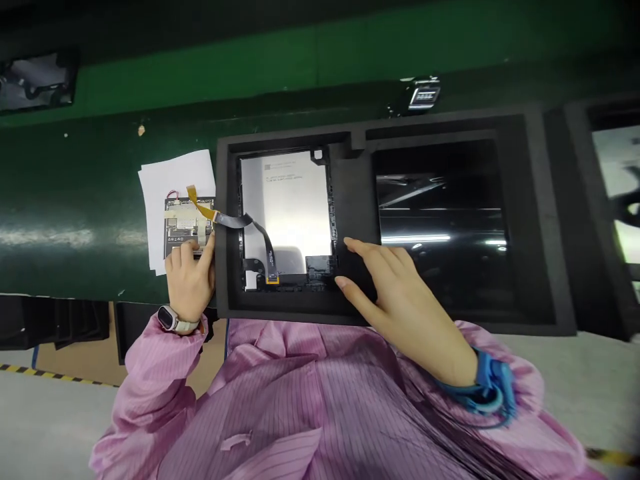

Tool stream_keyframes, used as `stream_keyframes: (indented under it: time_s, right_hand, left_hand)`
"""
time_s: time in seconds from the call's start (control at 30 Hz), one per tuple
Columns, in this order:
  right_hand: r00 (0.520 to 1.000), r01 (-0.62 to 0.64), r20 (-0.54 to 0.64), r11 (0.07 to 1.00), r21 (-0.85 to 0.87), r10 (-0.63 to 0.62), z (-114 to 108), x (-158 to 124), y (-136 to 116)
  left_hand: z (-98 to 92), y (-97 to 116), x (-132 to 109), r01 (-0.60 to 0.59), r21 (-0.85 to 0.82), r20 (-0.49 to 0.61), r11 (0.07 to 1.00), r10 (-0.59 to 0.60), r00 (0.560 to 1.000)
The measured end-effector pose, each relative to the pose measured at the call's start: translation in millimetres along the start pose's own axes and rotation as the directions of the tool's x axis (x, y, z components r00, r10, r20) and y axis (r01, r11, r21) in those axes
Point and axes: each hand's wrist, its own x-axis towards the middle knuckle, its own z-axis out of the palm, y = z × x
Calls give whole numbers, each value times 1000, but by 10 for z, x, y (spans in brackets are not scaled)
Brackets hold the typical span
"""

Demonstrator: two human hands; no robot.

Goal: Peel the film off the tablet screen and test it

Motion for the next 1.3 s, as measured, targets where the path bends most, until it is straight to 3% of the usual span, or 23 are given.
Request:
stream_keyframes:
  time_s: [0.13, 0.33, 0.5, 0.63, 0.73, 0.83, 0.9, 0.97, 1.1, 1.2, 1.3]
  right_hand:
    - [1000, 18, -7, 1000, 22, -18, 42, 23, -49]
    - [998, 42, -49, 999, 23, -41, 165, 28, -81]
    - [996, 36, -84, 999, 40, -33, 258, -25, -29]
    - [995, 45, -88, 998, 54, -40, 279, -53, 32]
    - [996, 36, -89, 996, 79, -28, 261, -56, 49]
    - [998, -39, -40, 989, 144, 45, 245, -74, 36]
    - [991, -134, 15, 969, 206, 133, 252, -98, 20]
    - [971, -239, 76, 930, 278, 227, 274, -118, 6]
    - [926, -375, 172, 759, 532, 337, 298, -89, -10]
    - [902, -423, 271, 568, 706, 335, 240, -11, -20]
    - [892, -445, 325, 477, 758, 315, 151, 77, -47]
  left_hand:
    - [-42, 2, 16, -28, 75, 2, 997, 28, 1000]
    - [-91, -27, 48, -42, 60, 70, 997, 38, 997]
    - [-60, -2, -14, -35, 78, -2, 996, 35, 999]
    - [7, 25, -81, 55, -43, -13, 998, -56, 998]
    - [2, 49, -118, 116, -218, -85, 969, -137, 987]
    - [-133, 172, -155, 159, -340, -179, 927, -230, 957]
    - [-280, 340, -176, 125, -430, -201, 894, -229, 952]
    - [-418, 546, -191, 59, -443, -155, 894, -141, 978]
    - [-513, 853, -211, 33, -159, -14, 987, -35, 999]
    - [-476, 890, -208, 43, -125, 8, 991, -42, 999]
    - [-458, 845, -190, 39, -165, 19, 986, -37, 999]
